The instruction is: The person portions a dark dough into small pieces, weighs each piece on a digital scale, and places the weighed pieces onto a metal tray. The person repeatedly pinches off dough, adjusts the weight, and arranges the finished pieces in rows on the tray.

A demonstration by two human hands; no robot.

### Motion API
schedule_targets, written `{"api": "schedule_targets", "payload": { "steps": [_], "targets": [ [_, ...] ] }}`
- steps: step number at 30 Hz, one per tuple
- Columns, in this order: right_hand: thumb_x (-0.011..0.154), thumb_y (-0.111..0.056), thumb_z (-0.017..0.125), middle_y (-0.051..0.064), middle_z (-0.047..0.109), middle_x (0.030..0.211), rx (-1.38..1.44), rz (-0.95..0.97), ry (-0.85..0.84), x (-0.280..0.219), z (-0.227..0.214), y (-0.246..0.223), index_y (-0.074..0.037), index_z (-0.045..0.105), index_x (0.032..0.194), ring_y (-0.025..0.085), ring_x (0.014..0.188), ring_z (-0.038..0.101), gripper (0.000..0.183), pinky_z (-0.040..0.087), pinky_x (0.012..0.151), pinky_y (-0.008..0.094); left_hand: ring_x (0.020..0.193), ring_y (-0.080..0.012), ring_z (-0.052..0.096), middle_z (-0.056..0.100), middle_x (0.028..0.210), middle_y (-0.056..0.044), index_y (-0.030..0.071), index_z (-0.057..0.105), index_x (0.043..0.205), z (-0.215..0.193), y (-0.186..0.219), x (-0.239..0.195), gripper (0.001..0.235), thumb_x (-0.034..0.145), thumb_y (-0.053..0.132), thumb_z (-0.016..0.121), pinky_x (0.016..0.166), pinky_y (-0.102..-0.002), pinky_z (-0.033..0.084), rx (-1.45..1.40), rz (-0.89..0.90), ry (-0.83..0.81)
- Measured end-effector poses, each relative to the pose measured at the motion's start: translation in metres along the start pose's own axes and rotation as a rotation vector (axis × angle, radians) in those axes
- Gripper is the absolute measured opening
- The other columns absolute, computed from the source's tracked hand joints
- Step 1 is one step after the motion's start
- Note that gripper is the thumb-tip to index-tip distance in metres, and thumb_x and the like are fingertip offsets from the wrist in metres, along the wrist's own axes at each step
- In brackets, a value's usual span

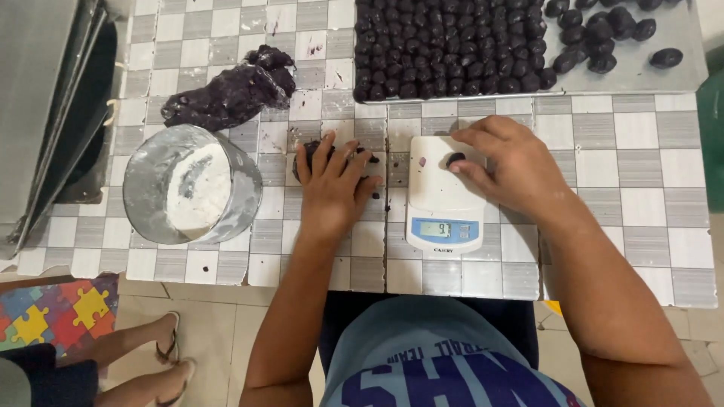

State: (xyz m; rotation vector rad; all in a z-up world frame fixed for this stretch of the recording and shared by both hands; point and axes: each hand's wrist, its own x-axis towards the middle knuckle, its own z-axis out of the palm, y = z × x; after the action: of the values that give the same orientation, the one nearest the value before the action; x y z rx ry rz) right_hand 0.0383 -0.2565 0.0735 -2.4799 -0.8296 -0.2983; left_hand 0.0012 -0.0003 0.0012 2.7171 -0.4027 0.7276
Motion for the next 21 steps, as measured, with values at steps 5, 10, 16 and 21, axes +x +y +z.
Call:
{"api": "schedule_targets", "payload": {
  "steps": [5, 10, 16, 21],
  "targets": [
    [0.084, -0.023, 0.069, 0.016, 0.064, 0.089, 0.043, 0.005, -0.012, 0.0, 0.003, 0.002, -0.006, 0.068, 0.108, 0.029, 0.077, 0.06, 0.029, 0.046, 0.069, 0.035, 0.134, -0.0364, 0.024, 0.049, 0.13, -0.012, 0.016, 0.05, 0.129, -0.01, 0.006, 0.002, 0.059, 0.084, 0.054, 0.056, 0.105, -0.06, -0.004, 0.012, -0.099, -0.111],
    [0.089, -0.031, 0.061, 0.015, 0.064, 0.09, 0.052, -0.022, -0.011, -0.003, 0.008, 0.007, -0.007, 0.067, 0.11, 0.03, 0.079, 0.06, 0.033, 0.046, 0.072, 0.037, 0.138, -0.0408, 0.01, 0.037, 0.142, -0.015, 0.017, 0.043, 0.137, -0.022, 0.019, 0.012, 0.075, 0.08, 0.066, 0.045, 0.102, -0.065, -0.01, 0.054, -0.121, -0.369],
    [0.076, -0.04, 0.072, 0.012, 0.064, 0.095, -0.018, -0.053, -0.104, -0.004, 0.001, -0.003, -0.01, 0.066, 0.112, 0.028, 0.085, 0.06, 0.048, 0.044, 0.079, 0.038, 0.139, -0.0411, 0.002, 0.025, 0.149, -0.014, 0.019, 0.028, 0.143, -0.033, 0.019, 0.034, 0.081, 0.081, 0.071, 0.036, 0.102, -0.067, -0.012, 0.163, -0.088, -0.704],
    [0.077, -0.038, 0.071, 0.007, 0.064, 0.093, -0.05, -0.062, -0.175, -0.004, 0.003, -0.005, -0.014, 0.069, 0.1, 0.024, 0.086, 0.06, 0.033, 0.042, 0.079, 0.036, 0.135, -0.0356, 0.018, 0.037, 0.14, -0.009, 0.019, 0.04, 0.136, -0.042, 0.018, 0.043, 0.063, 0.081, 0.045, 0.059, 0.102, -0.066, -0.015, 0.123, -0.1, -0.838]
  ]
}}
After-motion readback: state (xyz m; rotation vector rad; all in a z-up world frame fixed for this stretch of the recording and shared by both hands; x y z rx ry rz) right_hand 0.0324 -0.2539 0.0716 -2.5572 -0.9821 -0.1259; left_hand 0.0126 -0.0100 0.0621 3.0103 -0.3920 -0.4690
